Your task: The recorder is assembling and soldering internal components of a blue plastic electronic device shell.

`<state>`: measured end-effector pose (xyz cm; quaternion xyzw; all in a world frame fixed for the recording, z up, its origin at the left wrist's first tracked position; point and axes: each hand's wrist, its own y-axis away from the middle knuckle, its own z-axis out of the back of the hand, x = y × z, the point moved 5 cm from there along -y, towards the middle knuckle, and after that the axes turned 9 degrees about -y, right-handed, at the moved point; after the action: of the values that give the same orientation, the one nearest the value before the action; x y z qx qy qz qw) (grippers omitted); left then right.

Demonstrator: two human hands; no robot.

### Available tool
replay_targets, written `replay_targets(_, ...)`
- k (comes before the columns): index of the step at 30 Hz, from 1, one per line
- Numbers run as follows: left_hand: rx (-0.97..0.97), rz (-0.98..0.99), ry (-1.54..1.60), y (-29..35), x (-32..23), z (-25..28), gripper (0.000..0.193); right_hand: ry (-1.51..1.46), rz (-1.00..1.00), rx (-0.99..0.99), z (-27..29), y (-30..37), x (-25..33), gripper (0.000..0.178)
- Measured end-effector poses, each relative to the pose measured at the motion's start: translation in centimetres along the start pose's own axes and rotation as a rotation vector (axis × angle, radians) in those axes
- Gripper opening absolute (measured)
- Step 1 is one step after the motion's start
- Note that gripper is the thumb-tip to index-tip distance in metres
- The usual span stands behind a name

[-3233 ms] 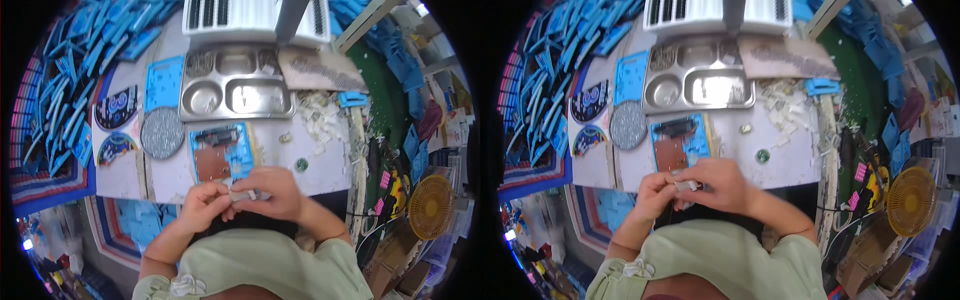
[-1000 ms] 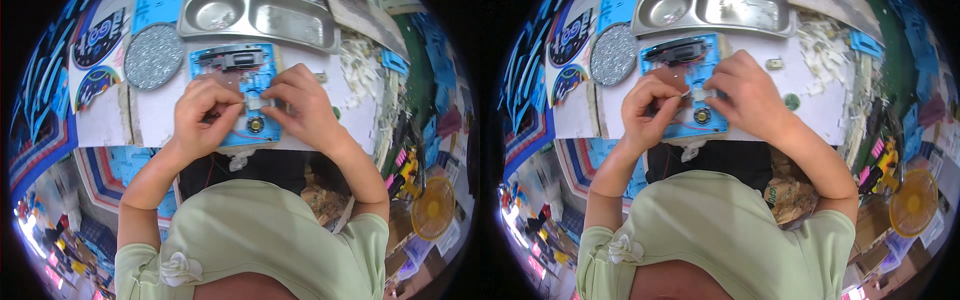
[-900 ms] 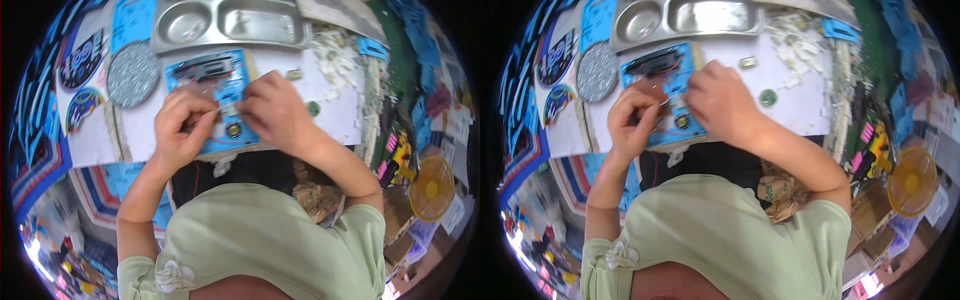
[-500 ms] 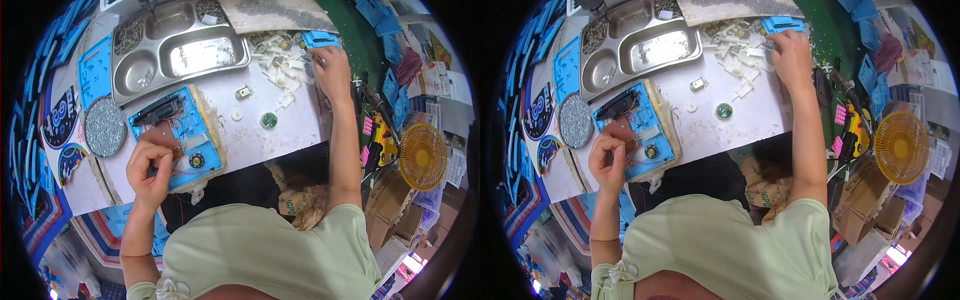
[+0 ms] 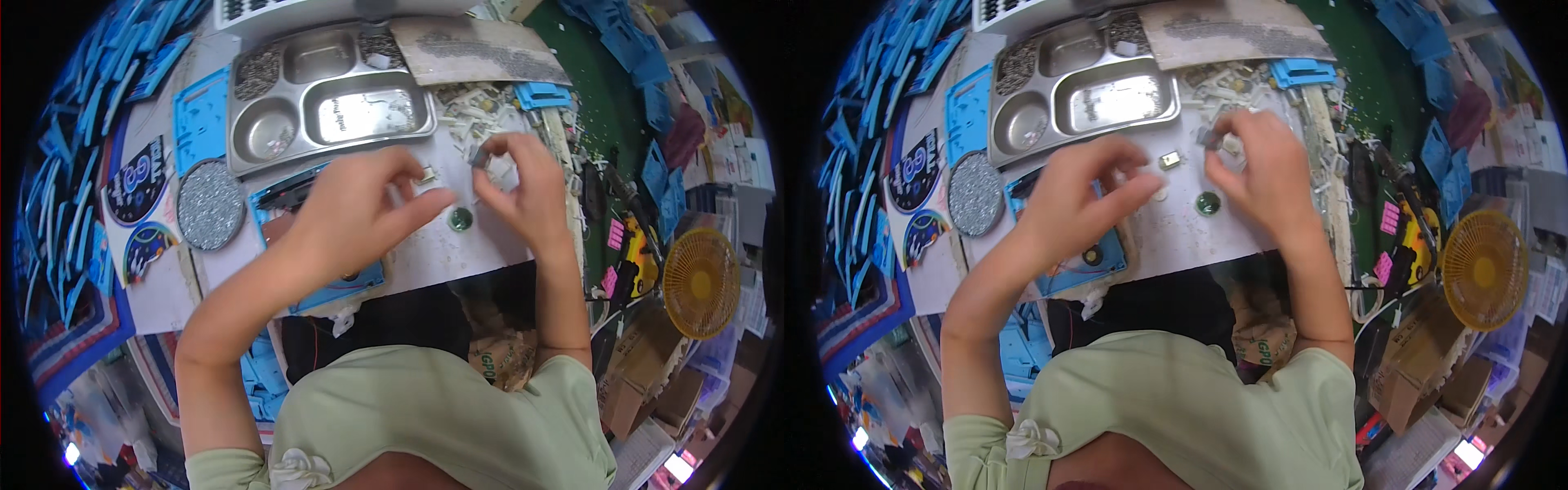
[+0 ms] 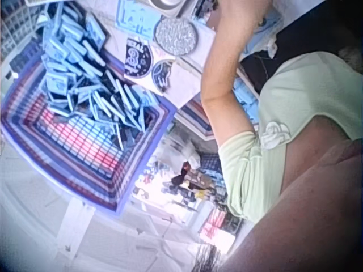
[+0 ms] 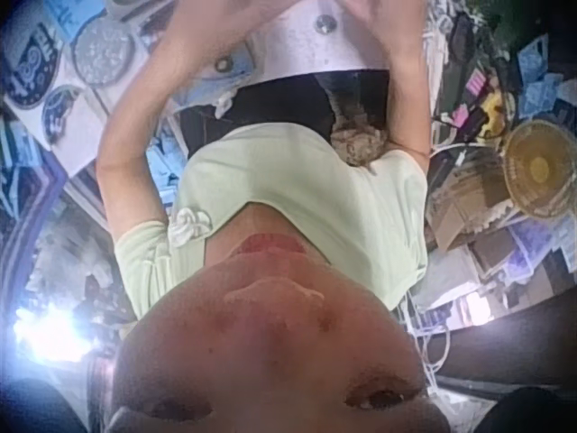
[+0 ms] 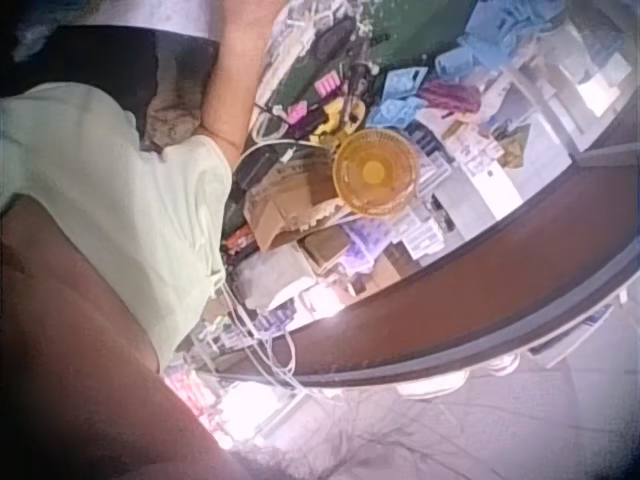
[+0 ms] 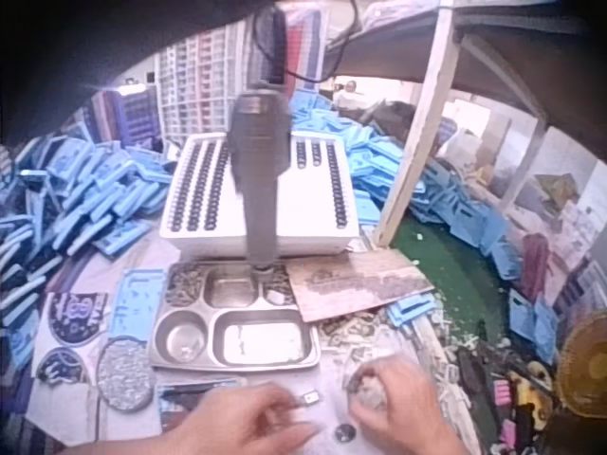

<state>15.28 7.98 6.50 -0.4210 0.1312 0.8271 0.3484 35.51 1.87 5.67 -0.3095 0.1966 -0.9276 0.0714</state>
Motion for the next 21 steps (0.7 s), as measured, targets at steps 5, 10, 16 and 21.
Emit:
replay_targets(5, 0.145, -0.194, -0.117, -1.9, -0.6, -1.2, 0.019, -0.335, -0.085, 0.015, -1.2, 1.8, 2.2, 0.027)
replay_targets(10, 0.14, -0.622, -0.621, -1.3, -1.6, -2.6, 0.014, -1.45, -0.749, 0.282, -3.1, 3.7, -0.1, 0.024)
replay_targets(16, 0.211, -0.629, -0.43, -6.3, -0.2, -3.2, 0.021, -1.485, -0.767, 0.063, -4.0, 6.1, -3.8, 0.031)
replay_targets(21, -0.098, -0.04, -0.437, -17.4, 8.8, 0.3, 0.026, -1.489, -0.656, -0.044, -3.2, 5.3, -4.4, 0.042)
